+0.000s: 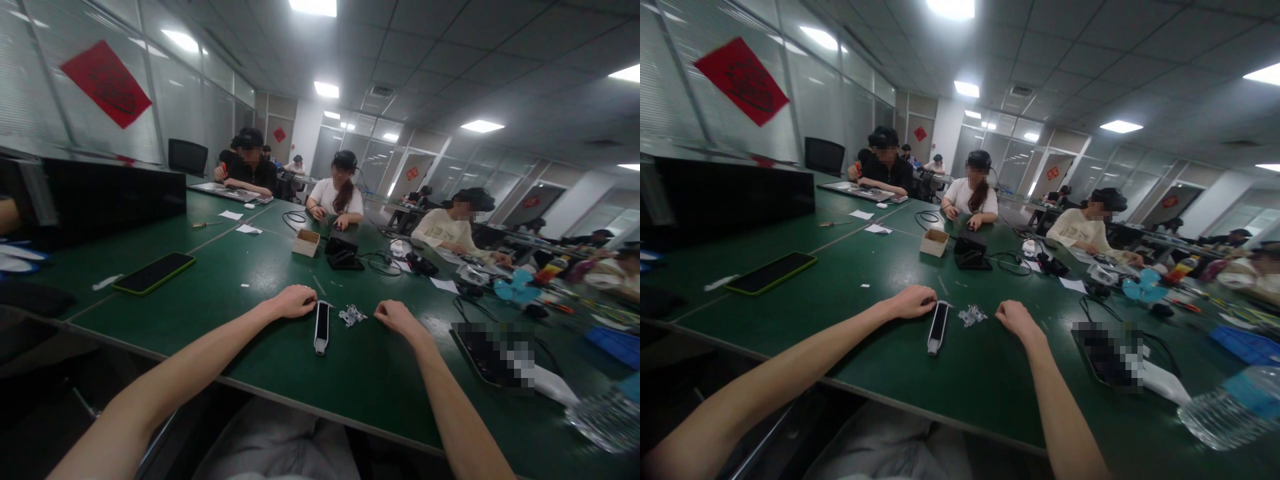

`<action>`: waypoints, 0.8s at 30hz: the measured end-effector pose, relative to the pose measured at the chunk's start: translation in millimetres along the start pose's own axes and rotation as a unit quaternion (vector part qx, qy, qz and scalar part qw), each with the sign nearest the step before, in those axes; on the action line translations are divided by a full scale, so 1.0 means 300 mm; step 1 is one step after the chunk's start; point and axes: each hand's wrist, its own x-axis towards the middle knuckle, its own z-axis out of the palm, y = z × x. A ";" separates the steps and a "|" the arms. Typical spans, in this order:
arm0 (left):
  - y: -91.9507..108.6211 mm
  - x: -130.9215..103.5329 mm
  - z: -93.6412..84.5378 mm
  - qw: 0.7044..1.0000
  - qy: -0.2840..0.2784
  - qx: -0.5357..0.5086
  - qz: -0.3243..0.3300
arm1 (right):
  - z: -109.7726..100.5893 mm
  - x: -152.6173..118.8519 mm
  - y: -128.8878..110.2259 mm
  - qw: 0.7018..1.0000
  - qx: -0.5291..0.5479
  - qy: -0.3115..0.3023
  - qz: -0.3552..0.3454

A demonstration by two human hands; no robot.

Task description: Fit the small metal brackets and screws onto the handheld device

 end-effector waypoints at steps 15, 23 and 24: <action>0.012 0.002 -0.009 1.000 -0.005 0.008 -0.010 | -0.008 -0.026 -0.079 0.998 -0.048 0.028 0.039; 0.015 0.000 -0.014 1.000 -0.005 0.006 -0.013 | -0.010 -0.032 -0.085 0.998 -0.029 0.034 0.047; 0.014 0.000 -0.013 1.000 -0.004 0.006 -0.014 | -0.009 -0.033 -0.085 0.998 -0.024 0.035 0.045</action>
